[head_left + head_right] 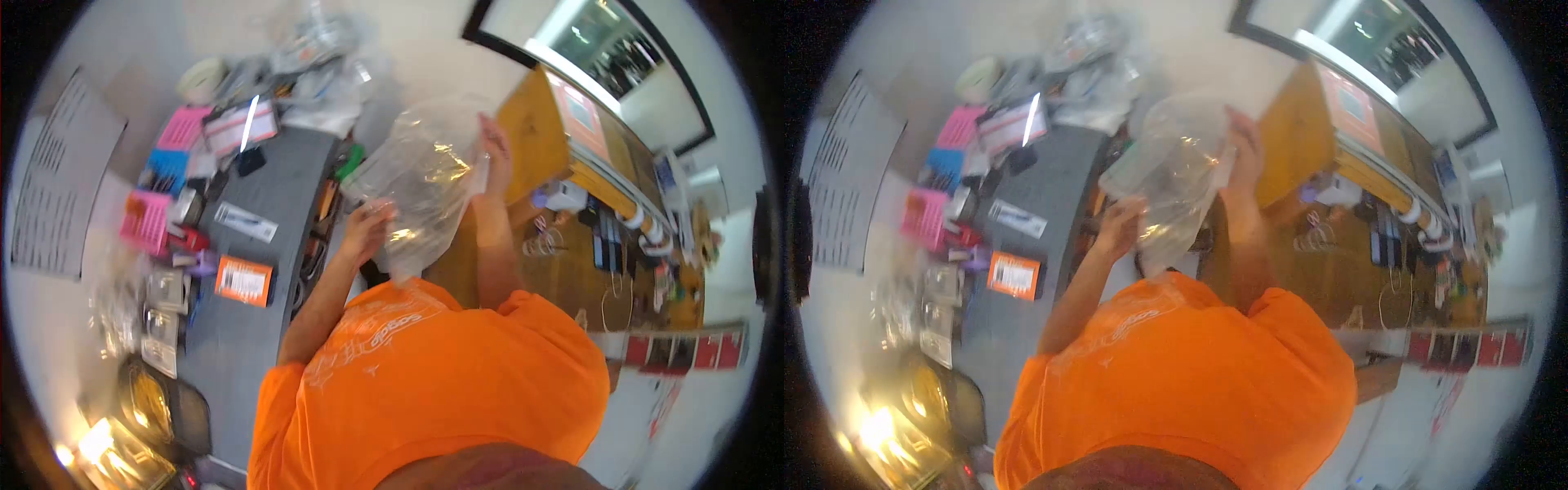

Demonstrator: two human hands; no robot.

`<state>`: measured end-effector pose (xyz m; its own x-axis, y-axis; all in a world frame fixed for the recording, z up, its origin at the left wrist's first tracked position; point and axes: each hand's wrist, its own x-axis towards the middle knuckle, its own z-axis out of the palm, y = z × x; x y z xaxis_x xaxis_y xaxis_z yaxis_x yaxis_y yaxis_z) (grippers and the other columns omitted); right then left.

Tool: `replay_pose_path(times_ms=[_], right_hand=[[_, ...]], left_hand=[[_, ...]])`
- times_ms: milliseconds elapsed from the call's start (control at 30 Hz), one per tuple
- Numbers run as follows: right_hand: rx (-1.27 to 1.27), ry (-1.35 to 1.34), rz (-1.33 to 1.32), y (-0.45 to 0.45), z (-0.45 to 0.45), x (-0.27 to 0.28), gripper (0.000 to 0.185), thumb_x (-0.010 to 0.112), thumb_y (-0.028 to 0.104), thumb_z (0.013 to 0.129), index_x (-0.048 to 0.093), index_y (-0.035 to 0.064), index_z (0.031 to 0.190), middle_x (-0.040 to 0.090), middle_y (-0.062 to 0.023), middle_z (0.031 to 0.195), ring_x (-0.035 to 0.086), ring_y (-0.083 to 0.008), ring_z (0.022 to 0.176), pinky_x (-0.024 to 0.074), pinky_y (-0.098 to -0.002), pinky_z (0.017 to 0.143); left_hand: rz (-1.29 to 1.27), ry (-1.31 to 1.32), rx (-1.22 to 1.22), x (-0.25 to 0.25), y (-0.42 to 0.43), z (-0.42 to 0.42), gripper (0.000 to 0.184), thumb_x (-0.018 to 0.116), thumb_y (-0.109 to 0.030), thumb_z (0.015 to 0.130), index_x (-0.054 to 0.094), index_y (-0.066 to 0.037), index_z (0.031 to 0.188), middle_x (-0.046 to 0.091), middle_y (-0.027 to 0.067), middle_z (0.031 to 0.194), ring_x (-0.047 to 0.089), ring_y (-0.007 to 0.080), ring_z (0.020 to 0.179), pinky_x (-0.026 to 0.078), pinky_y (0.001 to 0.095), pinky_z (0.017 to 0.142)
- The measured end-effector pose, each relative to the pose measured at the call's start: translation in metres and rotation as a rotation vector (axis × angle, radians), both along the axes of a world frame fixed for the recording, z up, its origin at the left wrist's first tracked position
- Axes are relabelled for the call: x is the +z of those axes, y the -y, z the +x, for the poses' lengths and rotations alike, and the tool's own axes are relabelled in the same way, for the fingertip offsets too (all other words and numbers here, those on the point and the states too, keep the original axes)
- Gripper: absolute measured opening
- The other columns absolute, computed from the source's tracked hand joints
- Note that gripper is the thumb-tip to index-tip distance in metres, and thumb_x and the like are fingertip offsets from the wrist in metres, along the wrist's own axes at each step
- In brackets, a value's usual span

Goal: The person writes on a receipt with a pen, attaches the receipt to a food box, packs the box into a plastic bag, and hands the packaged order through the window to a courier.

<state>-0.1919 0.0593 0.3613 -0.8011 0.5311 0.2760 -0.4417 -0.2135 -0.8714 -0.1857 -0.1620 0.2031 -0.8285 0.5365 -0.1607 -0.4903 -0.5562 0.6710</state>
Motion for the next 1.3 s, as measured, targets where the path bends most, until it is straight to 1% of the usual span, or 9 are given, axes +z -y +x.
replay_pose_path(times_ms=[200, 333, 433, 533, 633, 700, 1000, 1167, 1300], right_hand=[[-0.042, -0.058, 0.503, -0.051, 0.014, -0.047, 0.015, 0.061, 0.011, 0.090, 0.067, 0.0002, 0.099, 0.067, -0.0077, 0.107, 0.060, -0.0141, 0.100, 0.0453, -0.0268, 0.087], [-0.014, 0.041, 0.465, -0.055, 0.019, -0.048, 0.015, 0.058, 0.009, 0.092, 0.066, -0.0010, 0.100, 0.067, -0.0089, 0.108, 0.060, -0.0147, 0.102, 0.0453, -0.0278, 0.090], [0.039, 0.005, 0.459, -0.053, 0.014, -0.040, 0.012, 0.056, 0.004, 0.091, 0.065, 0.0011, 0.098, 0.067, -0.0090, 0.108, 0.054, -0.0049, 0.060, 0.0443, -0.0191, 0.056], [0.112, 0.037, 0.438, -0.056, 0.010, -0.036, 0.011, 0.057, 0.004, 0.090, 0.065, 0.0023, 0.097, 0.068, -0.0078, 0.108, 0.041, -0.0005, 0.046, 0.0337, -0.0169, 0.042], [0.210, 0.052, 0.433, -0.062, 0.012, -0.032, 0.011, 0.057, 0.002, 0.089, 0.065, 0.0011, 0.097, 0.067, -0.0094, 0.108, 0.054, -0.0044, 0.060, 0.0449, -0.0192, 0.055], [0.234, 0.045, 0.442, -0.070, 0.011, -0.037, 0.015, 0.058, 0.002, 0.089, 0.067, -0.0009, 0.101, 0.068, -0.0111, 0.107, 0.060, -0.0170, 0.103, 0.0453, -0.0302, 0.093], [0.271, 0.038, 0.375, -0.118, 0.005, -0.068, 0.012, 0.059, -0.001, 0.088, 0.064, -0.0029, 0.098, 0.066, -0.0157, 0.107, 0.061, -0.0176, 0.102, 0.0461, -0.0291, 0.094], [0.389, 0.136, 0.542, -0.115, 0.006, -0.078, 0.014, 0.058, 0.005, 0.089, 0.067, -0.0004, 0.099, 0.069, -0.0106, 0.105, 0.063, -0.0155, 0.097, 0.0469, -0.0279, 0.089], [0.489, 0.239, 0.645, -0.102, 0.002, -0.090, 0.014, 0.059, 0.011, 0.090, 0.067, 0.0021, 0.097, 0.070, -0.0062, 0.100, 0.064, -0.0167, 0.091, 0.0487, -0.0287, 0.080]], left_hand=[[-0.046, 0.232, 0.241, 0.014, 0.038, 0.030, 0.020, 0.065, -0.011, 0.089, 0.061, -0.004, 0.107, 0.063, 0.0003, 0.089, 0.059, 0.0095, 0.075, 0.047, 0.0197, 0.064], [-0.203, 0.079, 0.101, -0.025, 0.054, 0.039, 0.017, 0.064, -0.006, 0.088, 0.062, -0.005, 0.105, 0.064, 0.0019, 0.091, 0.061, 0.0113, 0.085, 0.052, 0.0245, 0.074], [-0.213, 0.140, 0.187, -0.034, 0.050, 0.037, 0.014, 0.063, -0.006, 0.088, 0.062, -0.006, 0.102, 0.064, 0.0027, 0.092, 0.062, 0.0124, 0.085, 0.052, 0.0268, 0.076], [0.007, 0.200, 0.320, -0.010, 0.032, 0.043, 0.009, 0.064, -0.007, 0.088, 0.063, -0.007, 0.097, 0.065, 0.0027, 0.089, 0.062, 0.0136, 0.080, 0.052, 0.0299, 0.076], [0.073, 0.408, 0.313, -0.003, 0.014, 0.043, 0.005, 0.064, -0.010, 0.089, 0.063, -0.009, 0.093, 0.065, 0.0024, 0.086, 0.063, 0.0140, 0.077, 0.052, 0.0328, 0.075], [-0.112, 0.217, 0.306, -0.004, 0.002, 0.050, 0.004, 0.063, -0.010, 0.089, 0.062, -0.009, 0.093, 0.065, 0.0022, 0.086, 0.063, 0.0145, 0.078, 0.052, 0.0311, 0.074], [-0.186, 0.095, 0.491, 0.000, -0.012, 0.078, 0.006, 0.061, -0.007, 0.091, 0.062, -0.001, 0.093, 0.063, 0.0050, 0.087, 0.061, 0.0139, 0.079, 0.052, 0.0288, 0.077], [-0.068, -0.147, 0.394, -0.040, 0.008, 0.110, 0.032, 0.059, -0.002, 0.089, 0.055, 0.002, 0.121, 0.061, 0.0065, 0.103, 0.061, 0.0172, 0.093, 0.051, 0.0295, 0.082], [-0.291, 0.113, 0.536, -0.005, -0.010, 0.128, 0.027, 0.058, -0.006, 0.091, 0.055, 0.002, 0.117, 0.062, 0.0070, 0.104, 0.062, 0.0185, 0.095, 0.052, 0.0344, 0.086]])
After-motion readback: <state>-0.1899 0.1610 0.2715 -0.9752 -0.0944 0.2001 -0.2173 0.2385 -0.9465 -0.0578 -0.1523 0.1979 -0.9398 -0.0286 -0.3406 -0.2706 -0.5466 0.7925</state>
